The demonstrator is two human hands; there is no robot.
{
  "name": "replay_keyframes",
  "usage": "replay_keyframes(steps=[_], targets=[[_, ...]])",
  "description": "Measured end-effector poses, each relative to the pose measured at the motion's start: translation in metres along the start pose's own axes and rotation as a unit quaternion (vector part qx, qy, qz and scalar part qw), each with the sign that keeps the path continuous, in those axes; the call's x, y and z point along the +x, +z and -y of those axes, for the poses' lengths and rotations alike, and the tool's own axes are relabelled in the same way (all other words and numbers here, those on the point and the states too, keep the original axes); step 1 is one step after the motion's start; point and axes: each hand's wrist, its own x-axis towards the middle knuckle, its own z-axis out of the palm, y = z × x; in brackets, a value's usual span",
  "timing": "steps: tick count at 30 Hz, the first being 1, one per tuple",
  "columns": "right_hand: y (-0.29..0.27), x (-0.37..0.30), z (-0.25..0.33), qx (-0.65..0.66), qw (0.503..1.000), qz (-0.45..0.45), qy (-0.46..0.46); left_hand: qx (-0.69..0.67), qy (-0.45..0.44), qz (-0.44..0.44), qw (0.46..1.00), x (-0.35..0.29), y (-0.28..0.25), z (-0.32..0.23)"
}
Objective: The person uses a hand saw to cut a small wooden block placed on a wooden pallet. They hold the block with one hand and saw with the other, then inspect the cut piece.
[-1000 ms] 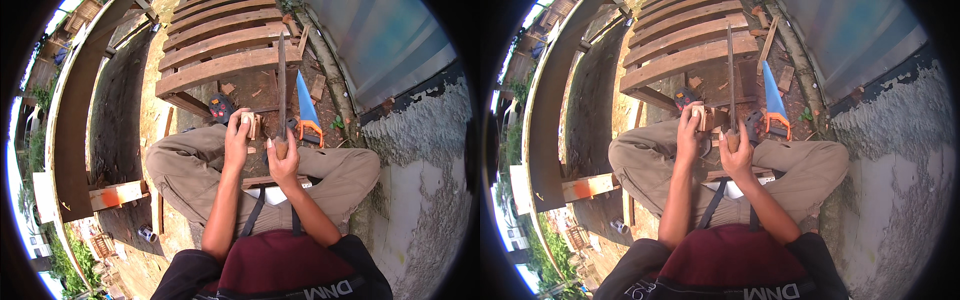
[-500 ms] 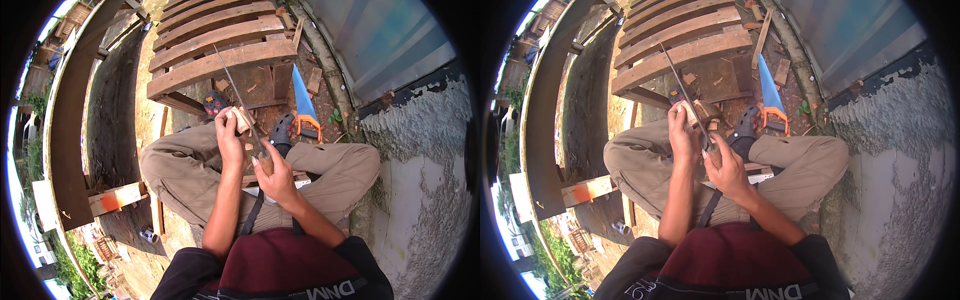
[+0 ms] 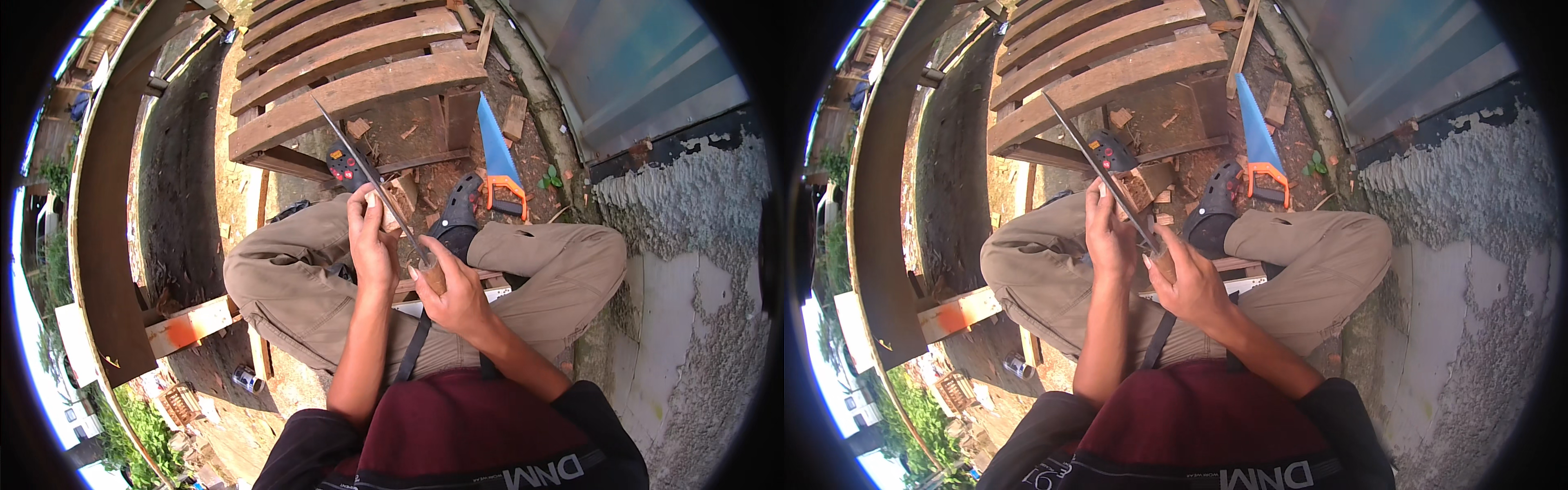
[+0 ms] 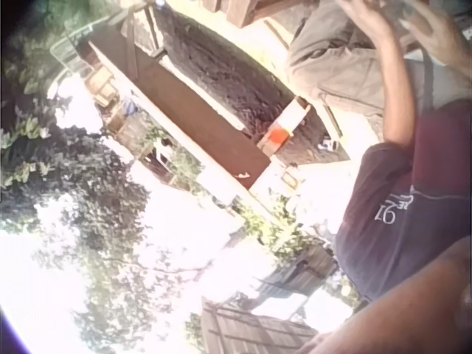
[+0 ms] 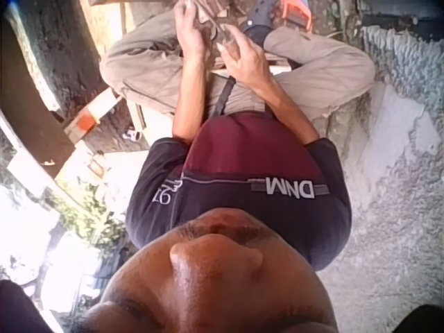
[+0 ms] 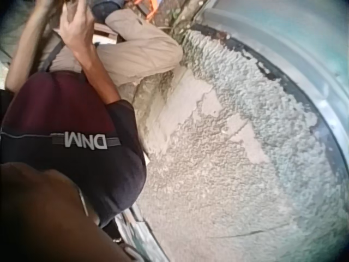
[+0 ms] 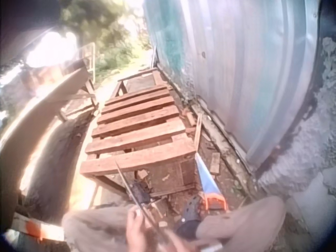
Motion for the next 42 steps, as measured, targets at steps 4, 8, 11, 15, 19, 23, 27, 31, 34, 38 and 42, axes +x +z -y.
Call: replay_keyframes(steps=[4, 8, 11, 15, 19, 23, 27, 31, 34, 38, 42], targets=[[0.001, -0.007, -0.005, -0.021, 1.000, 0.008, -0.013, -0.013, 0.004, -0.003, 1.000, -0.005, 0.003, 0.000], [0.001, -0.012, -0.006, -0.022, 1.000, 0.004, -0.016, -0.007, 0.009, -0.015, 1.000, -0.009, 0.004, 0.005], [0.000, -0.012, -0.010, -0.015, 1.000, 0.004, -0.016, -0.015, 0.017, -0.016, 1.000, -0.009, 0.004, 0.009], [-0.003, -0.015, -0.002, -0.016, 1.000, 0.022, 0.006, -0.005, 0.020, -0.034, 0.999, -0.011, 0.006, 0.009], [-0.012, -0.015, 0.016, -0.019, 0.996, 0.058, 0.062, -0.014, 0.013, -0.024, 1.000, -0.013, -0.005, 0.012], [-0.021, -0.017, 0.023, -0.017, 0.993, 0.079, 0.091, -0.035, -0.012, -0.015, 0.999, -0.015, -0.004, 0.011], [-0.019, -0.015, 0.020, -0.029, 0.996, 0.061, 0.058, -0.044, 0.003, -0.007, 0.999, -0.013, -0.004, 0.016], [-0.021, -0.011, 0.007, -0.049, 0.994, 0.068, 0.064, -0.040, -0.006, -0.001, 0.999, -0.010, 0.001, 0.010], [-0.020, -0.008, 0.006, -0.039, 0.994, 0.073, 0.077, -0.018, 0.001, 0.007, 1.000, -0.008, 0.001, 0.010], [-0.020, -0.003, 0.009, -0.018, 0.986, 0.095, 0.135, 0.006, 0.001, 0.023, 1.000, -0.006, 0.002, 0.008], [-0.016, -0.008, 0.004, -0.015, 0.996, 0.041, 0.082, 0.009, 0.007, 0.001, 1.000, -0.007, 0.006, 0.010]])
